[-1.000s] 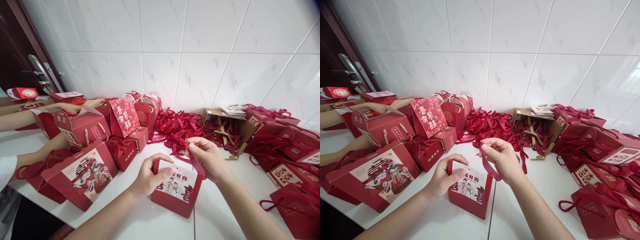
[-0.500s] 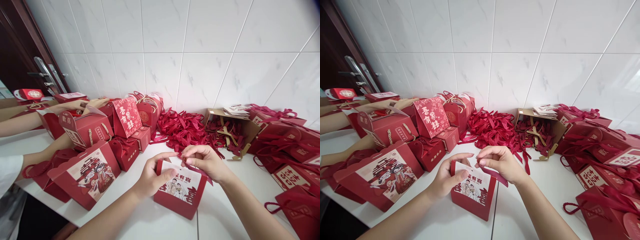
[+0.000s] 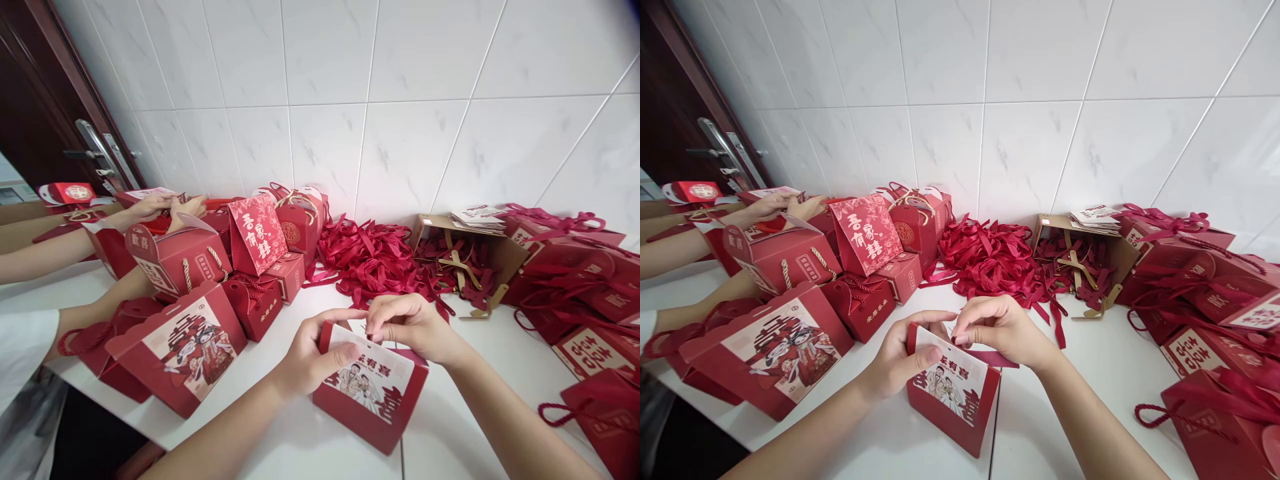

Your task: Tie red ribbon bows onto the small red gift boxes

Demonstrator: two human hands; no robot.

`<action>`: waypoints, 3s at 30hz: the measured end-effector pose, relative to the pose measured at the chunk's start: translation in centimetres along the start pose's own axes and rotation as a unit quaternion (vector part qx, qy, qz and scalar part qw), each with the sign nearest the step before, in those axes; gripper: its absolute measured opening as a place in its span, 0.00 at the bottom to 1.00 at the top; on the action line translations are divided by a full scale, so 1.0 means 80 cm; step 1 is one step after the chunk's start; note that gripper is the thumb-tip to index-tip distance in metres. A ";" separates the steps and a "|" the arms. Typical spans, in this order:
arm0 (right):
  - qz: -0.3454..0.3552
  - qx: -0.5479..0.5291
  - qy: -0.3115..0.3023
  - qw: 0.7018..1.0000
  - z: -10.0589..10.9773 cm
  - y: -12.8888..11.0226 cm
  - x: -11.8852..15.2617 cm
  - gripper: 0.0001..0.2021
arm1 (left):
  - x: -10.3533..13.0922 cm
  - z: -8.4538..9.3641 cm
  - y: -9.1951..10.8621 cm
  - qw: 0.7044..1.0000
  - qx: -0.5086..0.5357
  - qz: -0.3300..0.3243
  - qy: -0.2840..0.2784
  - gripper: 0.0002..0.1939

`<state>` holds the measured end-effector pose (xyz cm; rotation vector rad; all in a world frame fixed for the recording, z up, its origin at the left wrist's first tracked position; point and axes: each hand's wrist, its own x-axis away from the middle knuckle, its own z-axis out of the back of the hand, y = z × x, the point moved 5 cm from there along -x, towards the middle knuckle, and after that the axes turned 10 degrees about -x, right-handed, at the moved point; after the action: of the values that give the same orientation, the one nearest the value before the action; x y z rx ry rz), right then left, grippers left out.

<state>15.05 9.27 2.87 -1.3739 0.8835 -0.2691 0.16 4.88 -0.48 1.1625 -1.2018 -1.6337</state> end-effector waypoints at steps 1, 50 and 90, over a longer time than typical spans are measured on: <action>0.006 0.012 -0.001 1.000 -0.001 -0.001 0.000 0.01 | 0.000 -0.001 0.000 1.000 0.003 0.003 -0.006 0.23; 0.183 0.434 0.077 0.879 -0.036 -0.048 0.014 0.08 | 0.004 0.010 0.014 0.958 -0.169 -0.093 0.212 0.09; 0.295 0.385 0.129 0.865 -0.049 -0.158 0.063 0.06 | -0.007 0.003 0.222 0.942 -0.064 -0.281 0.169 0.11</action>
<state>19.75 0.31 12.81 -0.2929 1.2015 -0.2866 1.33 1.05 16.84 1.7227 -0.5576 -1.7786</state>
